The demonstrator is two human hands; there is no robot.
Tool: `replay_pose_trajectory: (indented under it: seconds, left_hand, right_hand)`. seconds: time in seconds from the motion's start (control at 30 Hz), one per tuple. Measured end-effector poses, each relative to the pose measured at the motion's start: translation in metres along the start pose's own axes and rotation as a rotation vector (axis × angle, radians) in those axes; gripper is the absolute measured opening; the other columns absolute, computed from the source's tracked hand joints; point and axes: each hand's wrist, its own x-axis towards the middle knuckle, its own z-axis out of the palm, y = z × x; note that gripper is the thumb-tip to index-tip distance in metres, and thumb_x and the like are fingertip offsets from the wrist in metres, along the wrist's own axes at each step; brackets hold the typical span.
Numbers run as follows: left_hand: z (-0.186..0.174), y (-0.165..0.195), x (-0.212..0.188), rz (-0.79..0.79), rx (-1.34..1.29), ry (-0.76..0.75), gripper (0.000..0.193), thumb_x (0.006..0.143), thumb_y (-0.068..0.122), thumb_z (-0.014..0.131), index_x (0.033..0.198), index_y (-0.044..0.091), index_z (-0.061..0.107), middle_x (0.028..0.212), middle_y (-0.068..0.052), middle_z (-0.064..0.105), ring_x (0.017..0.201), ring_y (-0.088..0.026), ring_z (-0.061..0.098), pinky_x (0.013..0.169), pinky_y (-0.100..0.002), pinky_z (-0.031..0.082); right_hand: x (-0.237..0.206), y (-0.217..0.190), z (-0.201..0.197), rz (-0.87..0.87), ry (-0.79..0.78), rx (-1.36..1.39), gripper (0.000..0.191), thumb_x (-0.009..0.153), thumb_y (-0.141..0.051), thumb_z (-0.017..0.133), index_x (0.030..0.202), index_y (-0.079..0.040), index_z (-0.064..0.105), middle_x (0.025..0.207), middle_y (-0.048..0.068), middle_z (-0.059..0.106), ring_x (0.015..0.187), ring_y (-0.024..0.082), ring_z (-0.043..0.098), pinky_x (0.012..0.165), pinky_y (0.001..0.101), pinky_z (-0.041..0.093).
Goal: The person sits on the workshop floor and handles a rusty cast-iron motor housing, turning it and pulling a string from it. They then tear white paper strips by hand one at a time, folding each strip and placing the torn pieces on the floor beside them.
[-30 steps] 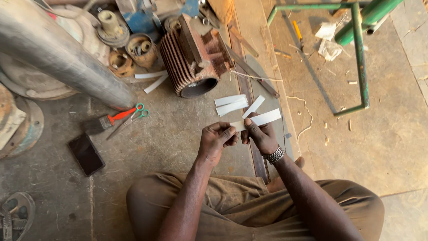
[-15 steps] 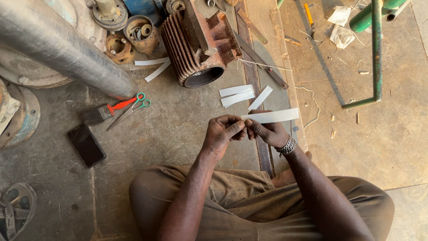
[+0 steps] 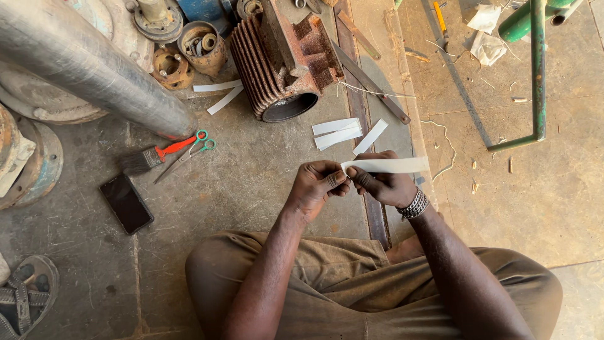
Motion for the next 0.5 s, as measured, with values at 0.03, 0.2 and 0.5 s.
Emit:
replay_pose_trajectory:
  seconds: [0.03, 0.2, 0.5]
  left_hand:
    - [0.002, 0.002, 0.000, 0.032, 0.082, 0.019, 0.015, 0.092, 0.011, 0.078, 0.101, 0.000, 0.074, 0.081, -0.010, 0.075, 0.071, -0.014, 0.073, 0.061, -0.027, 0.061]
    - [0.011, 0.011, -0.003, 0.111, 0.346, 0.123, 0.013, 0.092, 0.008, 0.076, 0.099, -0.003, 0.074, 0.078, -0.009, 0.074, 0.067, -0.011, 0.071, 0.057, -0.025, 0.060]
    - [0.014, 0.010, -0.004, 0.117, 0.281, 0.143, 0.008, 0.095, 0.001, 0.071, 0.099, -0.005, 0.073, 0.074, -0.007, 0.069, 0.063, -0.009, 0.063, 0.054, -0.024, 0.053]
  right_hand:
    - [0.000, -0.003, 0.001, 0.002, 0.019, -0.034, 0.023, 0.099, -0.020, 0.068, 0.091, 0.001, 0.072, 0.065, 0.003, 0.069, 0.055, 0.008, 0.065, 0.048, 0.0236, 0.052]
    - [0.001, -0.008, 0.007, -0.003, 0.037, -0.051, 0.023, 0.100, -0.021, 0.066, 0.095, 0.000, 0.073, 0.066, 0.003, 0.070, 0.056, 0.007, 0.067, 0.050, 0.0228, 0.054]
    - [0.000, 0.000, 0.014, -0.015, 0.026, 0.044, 0.032, 0.104, -0.027, 0.061, 0.091, 0.001, 0.071, 0.065, 0.004, 0.070, 0.056, 0.009, 0.067, 0.052, 0.0240, 0.056]
